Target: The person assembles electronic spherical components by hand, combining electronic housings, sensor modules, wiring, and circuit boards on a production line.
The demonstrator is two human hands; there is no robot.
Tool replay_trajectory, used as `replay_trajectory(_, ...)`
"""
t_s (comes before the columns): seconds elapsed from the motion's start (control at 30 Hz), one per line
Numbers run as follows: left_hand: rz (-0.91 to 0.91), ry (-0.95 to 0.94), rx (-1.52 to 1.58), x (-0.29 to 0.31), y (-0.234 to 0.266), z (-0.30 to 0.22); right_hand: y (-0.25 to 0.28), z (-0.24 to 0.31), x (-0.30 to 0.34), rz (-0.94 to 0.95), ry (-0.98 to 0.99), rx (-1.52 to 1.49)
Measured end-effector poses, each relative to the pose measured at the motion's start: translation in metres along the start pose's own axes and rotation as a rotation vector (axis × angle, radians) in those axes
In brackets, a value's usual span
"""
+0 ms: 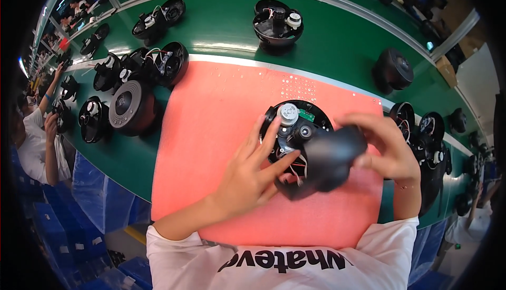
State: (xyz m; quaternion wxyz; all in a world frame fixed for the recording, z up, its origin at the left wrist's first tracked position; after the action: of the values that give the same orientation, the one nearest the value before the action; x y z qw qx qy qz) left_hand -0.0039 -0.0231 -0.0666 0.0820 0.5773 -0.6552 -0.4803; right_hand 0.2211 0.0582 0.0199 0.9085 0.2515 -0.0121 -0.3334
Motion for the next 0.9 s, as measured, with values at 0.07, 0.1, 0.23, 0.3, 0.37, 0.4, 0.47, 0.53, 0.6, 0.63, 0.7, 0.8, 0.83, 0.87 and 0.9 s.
replay_trajectory(0.07, -0.003, -0.001, -0.071, 0.003, -0.003, 0.013, -0.001, -0.021, -0.014, -0.092, -0.040, -0.217)
replay_trajectory(0.1, 0.006, 0.072, -0.028, 0.002, -0.003, 0.009, -0.002, -0.027, -0.022, -0.147, -0.096, -0.315)
replay_trajectory(0.23, -0.106, 0.084, 0.028, 0.006, -0.009, 0.015, 0.000, -0.040, -0.038, -0.034, -0.356, -0.526)
replay_trajectory(0.3, -0.121, 0.092, 0.063, 0.010, -0.010, 0.020, -0.007, -0.041, -0.041, 0.045, -0.353, -0.477)
replay_trajectory(0.37, -0.133, 0.023, -0.015, 0.008, -0.007, 0.024, -0.009, -0.039, -0.041, 0.054, -0.299, -0.466)
replay_trajectory(0.4, -0.130, 0.028, -0.015, 0.007, -0.001, 0.028, -0.010, -0.039, -0.039, 0.048, -0.307, -0.471)
replay_trajectory(0.47, 0.076, -0.026, -0.042, -0.002, 0.013, 0.032, -0.011, -0.041, -0.036, 0.031, -0.318, -0.471)
replay_trajectory(0.53, 0.142, 0.018, -0.007, -0.008, 0.025, 0.021, -0.012, -0.043, -0.032, 0.032, -0.310, -0.534)
replay_trajectory(0.6, 0.205, 0.065, 0.025, -0.007, 0.028, 0.015, -0.008, -0.044, -0.031, 0.038, -0.277, -0.518)
replay_trajectory(0.63, 0.118, 0.266, 0.356, -0.003, 0.027, 0.012, -0.007, -0.044, -0.031, 0.045, -0.246, -0.503)
replay_trajectory(0.7, 0.024, 0.467, 0.689, -0.003, 0.027, 0.007, -0.005, -0.045, -0.033, 0.067, -0.213, -0.500)
replay_trajectory(0.8, -0.017, 0.598, 0.564, -0.015, 0.032, -0.006, -0.006, -0.042, -0.037, 0.095, -0.199, -0.472)
replay_trajectory(0.83, -0.064, 0.519, 0.325, -0.019, 0.032, -0.010, -0.006, -0.041, -0.039, 0.104, -0.212, -0.447)
replay_trajectory(0.87, -0.109, 0.436, 0.085, -0.021, 0.032, -0.012, -0.005, -0.040, -0.041, 0.109, -0.212, -0.448)
replay_trajectory(0.9, -0.109, 0.436, 0.085, -0.021, 0.032, -0.012, -0.003, -0.041, -0.042, 0.097, -0.210, -0.374)
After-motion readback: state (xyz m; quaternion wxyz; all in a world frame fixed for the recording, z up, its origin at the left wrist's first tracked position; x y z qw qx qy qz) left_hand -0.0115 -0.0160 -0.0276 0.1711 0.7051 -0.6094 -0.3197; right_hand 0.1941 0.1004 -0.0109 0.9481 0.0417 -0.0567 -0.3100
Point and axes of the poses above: each hand's wrist, its own x-axis away from the middle knuckle, its own y-axis out of the back of the hand, z = x × y, the point moved 1 cm from there along -x, towards the middle knuckle, and after that the axes turned 4 degrees about y, right-handed, at the moved point
